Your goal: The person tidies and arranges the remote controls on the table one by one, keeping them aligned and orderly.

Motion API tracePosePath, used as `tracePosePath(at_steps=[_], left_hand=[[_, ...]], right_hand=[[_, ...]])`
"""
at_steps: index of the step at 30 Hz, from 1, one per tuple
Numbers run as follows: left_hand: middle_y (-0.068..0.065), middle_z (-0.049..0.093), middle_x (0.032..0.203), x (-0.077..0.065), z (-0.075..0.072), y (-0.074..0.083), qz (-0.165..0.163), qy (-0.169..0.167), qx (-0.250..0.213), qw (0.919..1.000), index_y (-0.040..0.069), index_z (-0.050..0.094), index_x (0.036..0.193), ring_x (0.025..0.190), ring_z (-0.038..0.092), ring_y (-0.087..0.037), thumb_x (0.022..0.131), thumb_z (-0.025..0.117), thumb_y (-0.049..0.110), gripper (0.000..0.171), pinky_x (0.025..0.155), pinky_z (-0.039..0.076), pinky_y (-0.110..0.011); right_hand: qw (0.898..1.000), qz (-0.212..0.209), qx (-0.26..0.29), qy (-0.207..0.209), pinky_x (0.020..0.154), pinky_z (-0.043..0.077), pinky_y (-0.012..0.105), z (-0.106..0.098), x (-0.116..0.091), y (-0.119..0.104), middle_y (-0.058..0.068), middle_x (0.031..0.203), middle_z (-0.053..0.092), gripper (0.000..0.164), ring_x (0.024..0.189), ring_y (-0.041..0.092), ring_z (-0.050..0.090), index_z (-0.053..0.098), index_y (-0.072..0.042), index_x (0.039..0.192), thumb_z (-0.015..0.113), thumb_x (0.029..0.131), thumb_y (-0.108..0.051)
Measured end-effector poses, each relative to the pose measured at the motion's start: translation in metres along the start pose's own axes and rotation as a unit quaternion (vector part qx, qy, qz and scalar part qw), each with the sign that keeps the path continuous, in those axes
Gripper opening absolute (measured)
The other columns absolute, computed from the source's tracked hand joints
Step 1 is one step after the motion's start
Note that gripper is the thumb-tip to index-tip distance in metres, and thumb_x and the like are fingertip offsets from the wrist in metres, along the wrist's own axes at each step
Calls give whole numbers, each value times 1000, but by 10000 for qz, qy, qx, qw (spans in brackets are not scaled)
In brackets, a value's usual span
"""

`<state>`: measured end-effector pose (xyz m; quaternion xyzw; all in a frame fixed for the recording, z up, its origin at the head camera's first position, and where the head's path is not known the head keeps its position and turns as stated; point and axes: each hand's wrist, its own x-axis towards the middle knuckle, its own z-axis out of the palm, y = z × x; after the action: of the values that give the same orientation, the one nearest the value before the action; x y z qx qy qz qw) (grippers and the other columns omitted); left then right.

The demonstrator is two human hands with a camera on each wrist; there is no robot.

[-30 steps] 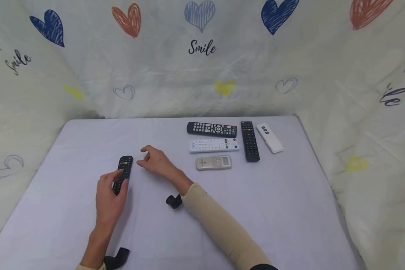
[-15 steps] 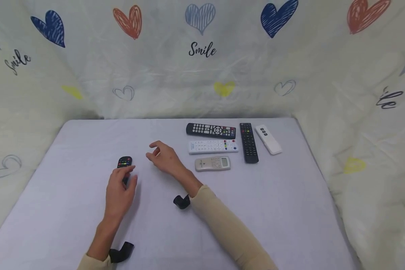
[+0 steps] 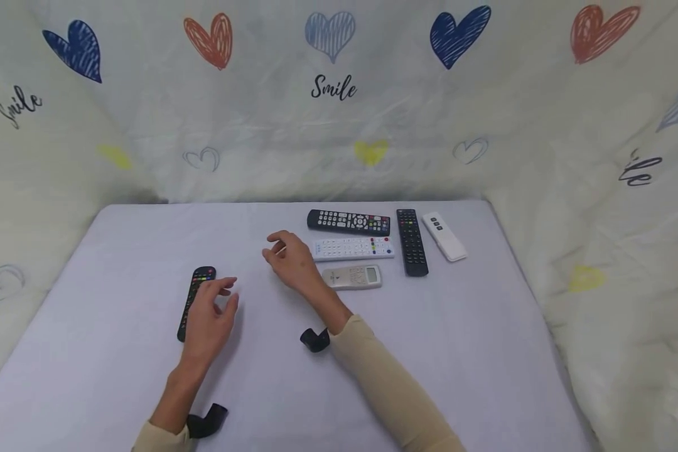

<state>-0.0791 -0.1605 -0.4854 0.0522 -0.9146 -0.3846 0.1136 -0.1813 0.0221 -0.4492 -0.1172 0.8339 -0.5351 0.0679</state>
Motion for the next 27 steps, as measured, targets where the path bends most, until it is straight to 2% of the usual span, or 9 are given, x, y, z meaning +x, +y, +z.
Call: tracePosePath(at_steps=[4, 11, 19, 27], left_hand=[[-7, 64, 126, 0, 1, 1, -62, -88, -61, 9999, 10, 66, 134, 112, 63, -22, 100, 66, 12, 34, 80, 49, -31], [-7, 64, 125, 5, 9, 6, -103, -307, -128, 9994, 12, 65, 135, 111, 63, -21, 101, 65, 15, 34, 80, 48, -30], [-8, 63, 126, 7, 16, 9, -224, -565, -178, 9980, 12, 64, 137, 113, 63, -21, 101, 65, 14, 36, 83, 49, -32], [-6, 62, 129, 14, 23, 16, -248, -773, -331, 9961, 13, 63, 138, 114, 62, -20, 102, 64, 16, 36, 85, 49, -33]], right_hand=[[9996, 50, 98, 265, 77, 53, 28, -6, -3, 2, 10, 110, 69, 30, 99, 23, 64, 67, -11, 129, 67, 101, -22], [9982, 156, 114, 575, 80, 51, 30, -23, -3, 7, 11, 110, 68, 32, 102, 24, 63, 66, -8, 131, 66, 102, -22], [9972, 311, 43, 676, 80, 51, 29, -35, -5, 13, 10, 113, 68, 31, 105, 24, 62, 66, -12, 131, 65, 103, -25], [9951, 454, 49, 875, 84, 51, 33, -48, -5, 18, 11, 115, 67, 33, 107, 26, 62, 65, -8, 133, 65, 103, -23]])
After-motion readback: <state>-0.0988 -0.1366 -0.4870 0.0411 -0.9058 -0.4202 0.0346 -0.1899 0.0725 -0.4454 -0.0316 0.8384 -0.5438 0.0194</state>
